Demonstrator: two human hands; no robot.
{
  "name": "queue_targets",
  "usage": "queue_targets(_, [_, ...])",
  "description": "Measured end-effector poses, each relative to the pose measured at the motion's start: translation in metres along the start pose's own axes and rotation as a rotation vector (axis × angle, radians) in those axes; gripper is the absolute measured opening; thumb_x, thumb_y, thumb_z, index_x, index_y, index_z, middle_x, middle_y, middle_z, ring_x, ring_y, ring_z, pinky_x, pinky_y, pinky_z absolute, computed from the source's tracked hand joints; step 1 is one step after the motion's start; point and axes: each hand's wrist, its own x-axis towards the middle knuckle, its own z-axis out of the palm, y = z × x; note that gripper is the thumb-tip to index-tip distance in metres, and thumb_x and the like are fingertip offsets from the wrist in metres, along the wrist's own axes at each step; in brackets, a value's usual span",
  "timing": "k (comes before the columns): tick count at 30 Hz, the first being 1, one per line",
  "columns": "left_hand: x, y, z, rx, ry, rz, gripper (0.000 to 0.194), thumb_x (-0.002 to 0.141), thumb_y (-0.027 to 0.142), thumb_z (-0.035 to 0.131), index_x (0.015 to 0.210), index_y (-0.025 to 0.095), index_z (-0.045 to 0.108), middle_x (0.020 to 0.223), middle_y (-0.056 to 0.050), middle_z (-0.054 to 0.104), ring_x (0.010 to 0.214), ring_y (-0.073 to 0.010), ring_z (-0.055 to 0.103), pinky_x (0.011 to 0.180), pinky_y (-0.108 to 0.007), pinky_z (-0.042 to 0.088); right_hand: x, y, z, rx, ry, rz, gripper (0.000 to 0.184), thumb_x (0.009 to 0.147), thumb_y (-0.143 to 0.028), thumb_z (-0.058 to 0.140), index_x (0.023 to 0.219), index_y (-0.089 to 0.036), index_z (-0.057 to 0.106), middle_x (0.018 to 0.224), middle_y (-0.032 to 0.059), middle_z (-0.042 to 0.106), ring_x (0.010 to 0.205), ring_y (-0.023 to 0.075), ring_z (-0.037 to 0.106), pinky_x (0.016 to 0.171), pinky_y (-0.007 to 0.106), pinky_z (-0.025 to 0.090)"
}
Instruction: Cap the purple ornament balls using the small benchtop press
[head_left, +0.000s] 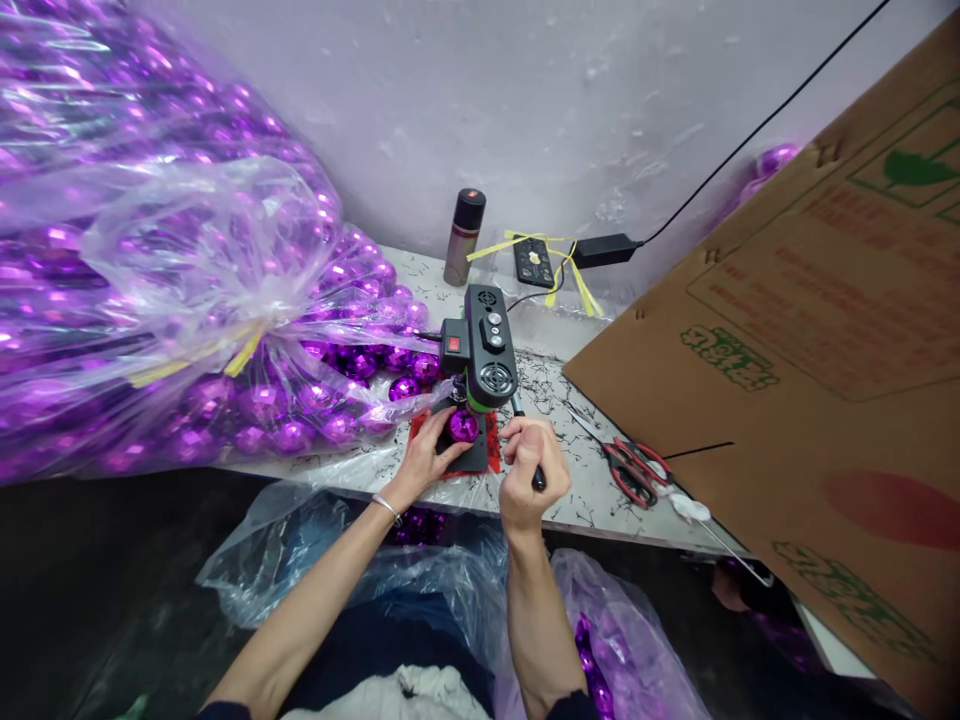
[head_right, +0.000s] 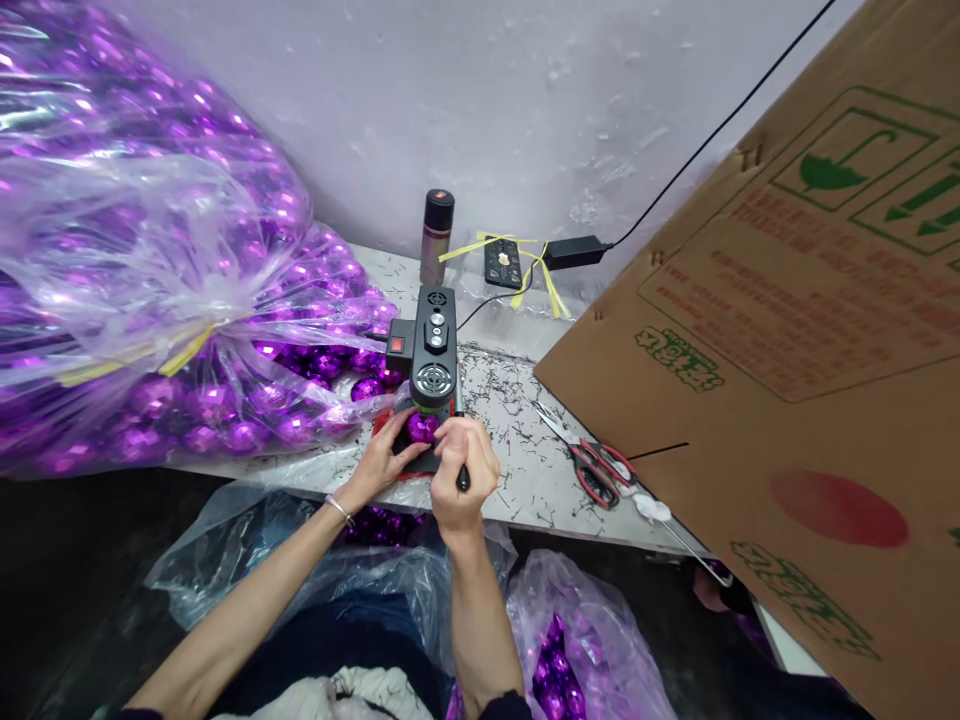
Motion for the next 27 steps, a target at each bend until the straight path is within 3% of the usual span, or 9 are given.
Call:
queue_targets(6, [0.001, -0.001, 0.001, 0.003, 0.011, 0.008, 0.058, 0.099, 0.043, 0.075, 0.150, 0.023, 0.058, 0.149, -0.015, 0.069, 0.144, -0.0319, 0.063, 0.127, -0.053, 0.044, -0.025, 0.025, 0.004, -0.010, 0.034, -0.100, 0.038, 0.107, -0.023, 0.043, 0.071, -0.023, 0.056, 0.071, -0.0003, 0.064, 0.070, 0.0148, 0.066, 0.066, 0.031, 0.050])
queue_targets(11, [0.001, -0.001, 0.000, -0.014, -0.002, -0.005, 0.058, 0.099, 0.044, 0.075, 0.151, 0.024, 0.059, 0.151, -0.015, 0.068, 0.145, -0.0311, 0.062, 0.124, -0.051, 0.048, -0.036, 0.041, 0.006, -0.027, 0.048, -0.136, 0.037, 0.107, -0.028, 0.043, 0.073, -0.023, 0.057, 0.074, 0.0011, 0.065, 0.070, 0.0166, 0.066, 0.067, 0.034, 0.054])
queue_targets(27, [0.002, -0.004, 0.004, 0.028, 0.018, 0.015, 0.057, 0.099, 0.045, 0.073, 0.150, 0.023, 0.059, 0.148, -0.016, 0.070, 0.141, -0.0325, 0.064, 0.123, -0.055, 0.048, -0.045, 0.060, 0.014, 0.033, 0.084, -0.163, 0.038, 0.109, -0.033, 0.041, 0.074, -0.025, 0.054, 0.073, -0.0012, 0.062, 0.065, 0.0155, 0.063, 0.078, 0.040, 0.058])
